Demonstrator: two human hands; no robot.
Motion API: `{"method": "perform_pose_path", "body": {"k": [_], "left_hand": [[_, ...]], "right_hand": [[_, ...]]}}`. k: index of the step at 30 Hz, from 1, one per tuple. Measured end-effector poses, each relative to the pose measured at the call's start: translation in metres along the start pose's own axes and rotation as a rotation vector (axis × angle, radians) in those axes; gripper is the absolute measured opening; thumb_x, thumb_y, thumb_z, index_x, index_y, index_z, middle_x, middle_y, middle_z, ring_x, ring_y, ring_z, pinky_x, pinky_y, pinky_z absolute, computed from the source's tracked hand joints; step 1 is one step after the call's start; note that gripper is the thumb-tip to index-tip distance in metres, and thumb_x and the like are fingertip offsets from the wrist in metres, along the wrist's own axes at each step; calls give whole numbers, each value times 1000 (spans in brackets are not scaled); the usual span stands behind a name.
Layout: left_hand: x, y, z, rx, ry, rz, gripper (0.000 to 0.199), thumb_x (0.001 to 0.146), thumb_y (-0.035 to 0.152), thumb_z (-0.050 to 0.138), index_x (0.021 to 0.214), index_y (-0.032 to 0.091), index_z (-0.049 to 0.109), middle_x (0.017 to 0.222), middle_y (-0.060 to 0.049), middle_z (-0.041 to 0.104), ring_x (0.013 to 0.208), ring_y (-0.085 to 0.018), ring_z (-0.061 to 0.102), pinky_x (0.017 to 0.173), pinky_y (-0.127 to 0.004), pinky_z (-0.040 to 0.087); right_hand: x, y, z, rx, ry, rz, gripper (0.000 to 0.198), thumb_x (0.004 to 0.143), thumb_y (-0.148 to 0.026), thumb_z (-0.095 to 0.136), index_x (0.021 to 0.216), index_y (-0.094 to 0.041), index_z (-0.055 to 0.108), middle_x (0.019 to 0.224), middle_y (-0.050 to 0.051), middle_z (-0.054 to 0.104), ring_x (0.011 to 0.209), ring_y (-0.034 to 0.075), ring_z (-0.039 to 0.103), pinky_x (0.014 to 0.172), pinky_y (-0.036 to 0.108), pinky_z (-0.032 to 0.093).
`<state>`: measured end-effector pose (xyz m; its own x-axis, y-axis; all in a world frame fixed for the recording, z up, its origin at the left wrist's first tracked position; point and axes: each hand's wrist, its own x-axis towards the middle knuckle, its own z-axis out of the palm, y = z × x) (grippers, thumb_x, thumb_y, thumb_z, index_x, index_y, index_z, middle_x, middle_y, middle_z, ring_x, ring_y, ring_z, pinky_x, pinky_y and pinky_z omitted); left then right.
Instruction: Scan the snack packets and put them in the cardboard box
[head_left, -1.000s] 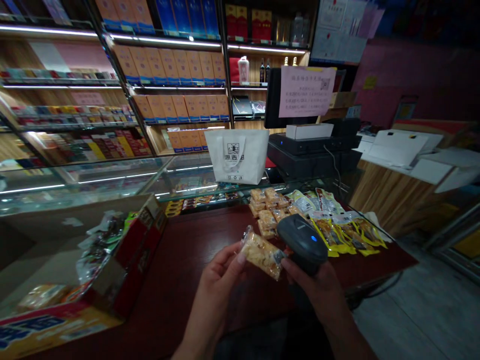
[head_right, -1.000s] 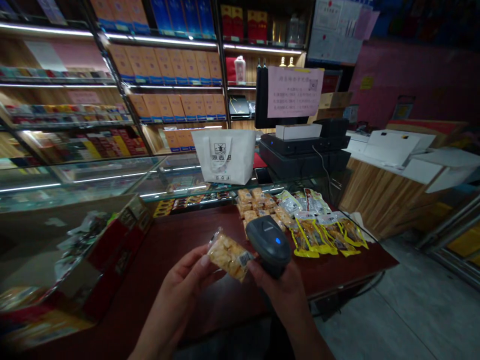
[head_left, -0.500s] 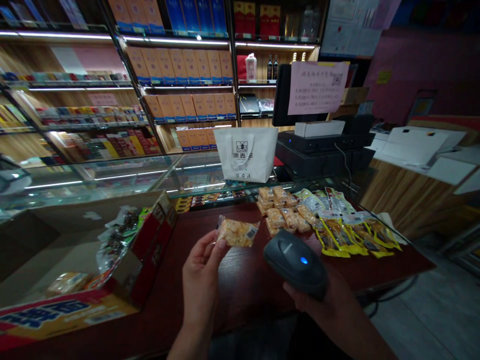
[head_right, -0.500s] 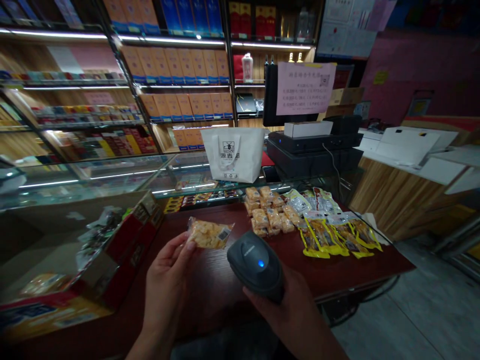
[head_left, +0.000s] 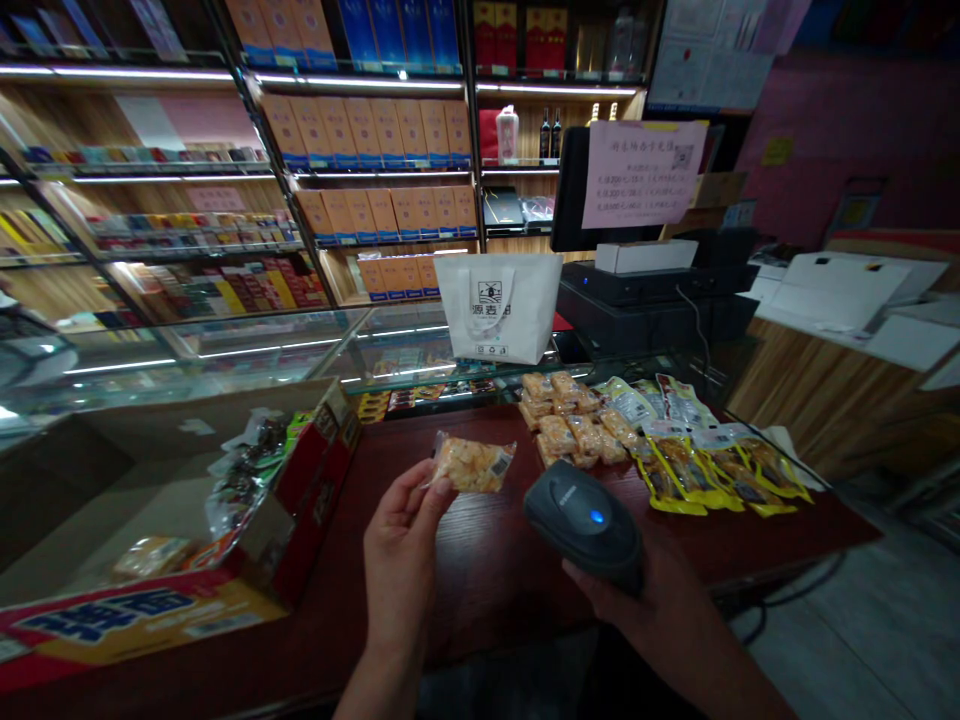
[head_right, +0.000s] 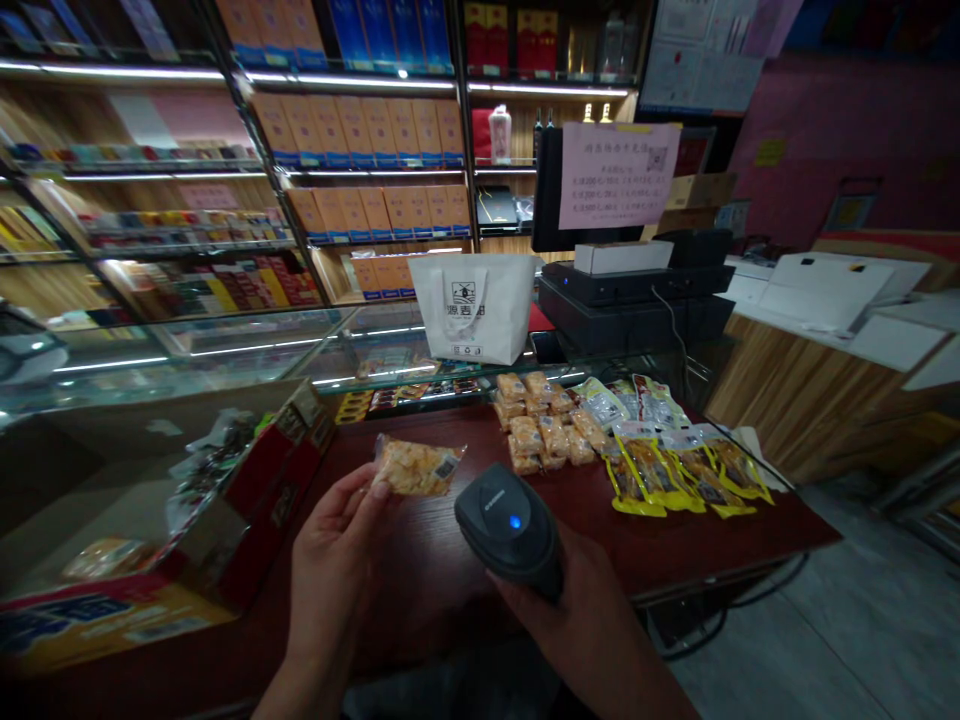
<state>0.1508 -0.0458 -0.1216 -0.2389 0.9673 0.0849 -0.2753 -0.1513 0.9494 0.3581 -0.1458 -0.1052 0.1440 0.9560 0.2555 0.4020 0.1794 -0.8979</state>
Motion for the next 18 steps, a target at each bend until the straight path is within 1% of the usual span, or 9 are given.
{"method": "perform_pose_path", "body": {"k": [3,7,9,12,14,15,16,18], "left_hand": [[0,0,0,-17,11,-10,54,68,41,88,112,17,71,91,-5,79,78,-14,73,72,-19,56],[1,3,1,-37,17,-13,54,66,40,89,110,15,71,88,-4,78,76,-13,72,71,-19,55],[0,4,2,-37,17,-6,52,67,40,88,109,15,71,89,-5,78,77,-13,72,73,-20,55],[-2,6,1,-31,3,6,47,69,38,86,107,15,71,93,-7,78,83,-17,73,78,-26,57],[-5,7,-1,-33,-9,5,43,70,36,84,105,15,71,93,-7,78,85,-19,74,80,-29,58],[-7,8,-3,-34,-14,0,41,70,35,84,104,16,71,93,-8,78,86,-20,74,81,-30,58],[-8,8,-4,-35,-17,-7,40,70,35,83,103,16,71,92,-8,78,87,-21,74,81,-31,58],[-9,9,-7,-30,-16,-21,37,70,34,83,101,17,72,93,-9,78,91,-24,74,81,-32,58]], "right_hand": [[0,0,0,2,-8,3,33,85,-41,70,112,-23,74,112,8,79,105,30,73,92,39,58],[1,0,0,-30,-51,-29,27,89,-40,65,108,-23,74,108,7,80,100,27,74,89,34,58],[0,3,1,-66,-61,-45,27,90,-42,63,106,-23,75,108,7,80,99,27,74,88,33,58],[-2,9,4,-125,-32,-39,34,90,-50,63,104,-22,76,103,8,81,93,28,75,86,35,59],[-5,13,5,-147,-34,-33,37,89,-56,62,99,-24,77,95,7,81,81,27,76,82,34,61],[-6,16,5,-147,-43,-49,37,87,-58,62,92,-25,78,86,6,81,71,26,75,76,33,62],[-8,19,4,-167,-88,-31,35,86,-59,63,86,-28,79,79,4,80,64,25,74,70,33,62],[-9,26,4,-221,-3,-14,29,79,-63,69,75,-36,78,62,1,74,52,27,69,55,36,61]]}}
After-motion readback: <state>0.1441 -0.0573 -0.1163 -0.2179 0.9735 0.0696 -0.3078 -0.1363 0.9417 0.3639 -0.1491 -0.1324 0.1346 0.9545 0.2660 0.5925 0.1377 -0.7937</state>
